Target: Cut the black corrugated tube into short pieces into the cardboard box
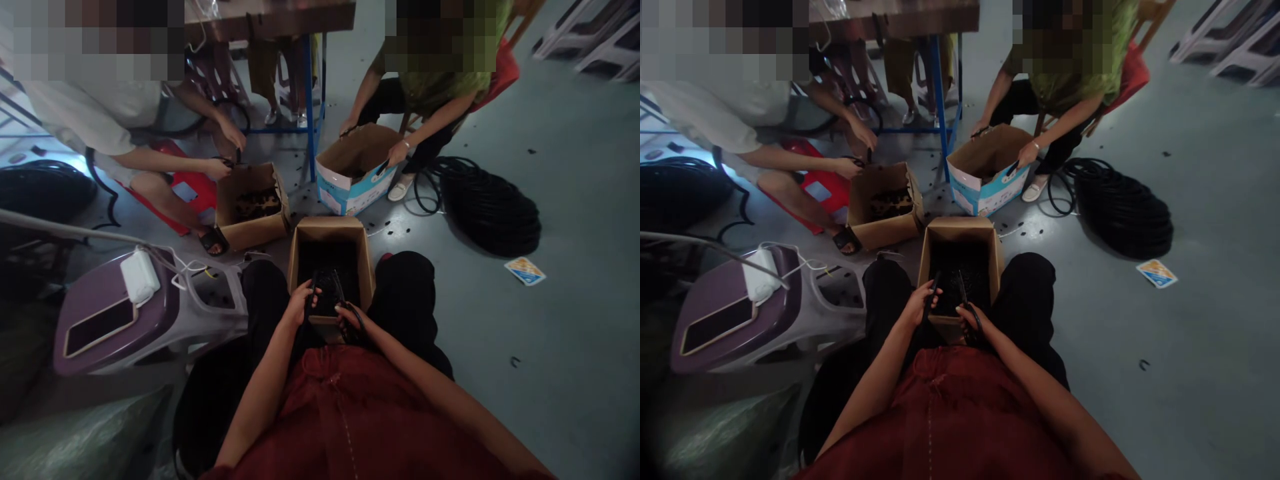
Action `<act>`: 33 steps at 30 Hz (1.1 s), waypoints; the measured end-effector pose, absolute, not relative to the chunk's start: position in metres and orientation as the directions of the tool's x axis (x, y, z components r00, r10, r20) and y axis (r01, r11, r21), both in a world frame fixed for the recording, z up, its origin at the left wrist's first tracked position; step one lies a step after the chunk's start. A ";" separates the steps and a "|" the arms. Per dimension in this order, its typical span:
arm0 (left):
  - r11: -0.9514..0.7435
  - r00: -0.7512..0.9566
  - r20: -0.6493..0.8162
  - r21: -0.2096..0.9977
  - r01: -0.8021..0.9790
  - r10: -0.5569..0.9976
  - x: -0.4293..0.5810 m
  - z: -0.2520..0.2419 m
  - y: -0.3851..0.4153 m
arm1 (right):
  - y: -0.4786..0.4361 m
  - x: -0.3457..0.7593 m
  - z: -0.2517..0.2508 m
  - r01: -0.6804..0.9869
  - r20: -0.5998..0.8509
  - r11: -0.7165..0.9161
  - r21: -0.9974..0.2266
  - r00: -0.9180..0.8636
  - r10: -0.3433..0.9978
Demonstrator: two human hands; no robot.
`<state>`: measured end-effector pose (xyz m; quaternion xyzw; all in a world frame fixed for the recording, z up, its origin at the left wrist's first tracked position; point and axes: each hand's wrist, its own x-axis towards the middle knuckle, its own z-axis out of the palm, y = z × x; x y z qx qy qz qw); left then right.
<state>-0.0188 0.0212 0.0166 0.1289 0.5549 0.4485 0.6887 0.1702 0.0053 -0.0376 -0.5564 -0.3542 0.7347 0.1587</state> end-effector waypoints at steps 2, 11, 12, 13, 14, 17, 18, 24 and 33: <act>0.568 -0.015 -0.652 0.672 -0.475 0.758 -0.019 0.015 0.021 | 0.005 0.170 -0.037 0.161 -0.705 -0.700 -0.696 -0.338 0.624; 0.596 0.140 -0.620 0.629 -0.500 0.772 -0.019 0.022 0.020 | 0.005 0.174 -0.035 0.142 -0.680 -0.692 -0.708 -0.401 0.613; 0.606 0.168 -0.614 0.628 -0.488 0.771 -0.019 0.023 0.020 | 0.005 0.175 -0.034 0.138 -0.676 -0.690 -0.710 -0.410 0.613; 0.613 0.189 -0.608 0.629 -0.478 0.771 -0.019 0.024 0.019 | 0.005 0.175 -0.033 0.133 -0.672 -0.690 -0.711 -0.417 0.612; 0.616 0.204 -0.601 0.632 -0.471 0.773 -0.019 0.025 0.019 | 0.006 0.176 -0.032 0.126 -0.668 -0.690 -0.713 -0.422 0.613; 0.594 0.216 -0.569 0.645 -0.481 0.793 -0.020 0.023 0.018 | 0.007 0.178 -0.029 0.102 -0.665 -0.695 -0.712 -0.418 0.619; 0.583 0.217 -0.557 0.652 -0.485 0.802 -0.020 0.021 0.017 | 0.008 0.178 -0.028 0.097 -0.668 -0.700 -0.708 -0.413 0.619; 0.568 0.234 -0.525 0.674 -0.472 0.818 -0.023 0.014 0.016 | 0.013 0.182 -0.026 0.089 -0.690 -0.723 -0.686 -0.397 0.605; 0.586 0.264 -0.524 0.695 -0.418 0.810 -0.023 0.016 0.015 | 0.005 0.194 -0.019 0.104 -0.576 -0.596 -0.796 -0.429 0.696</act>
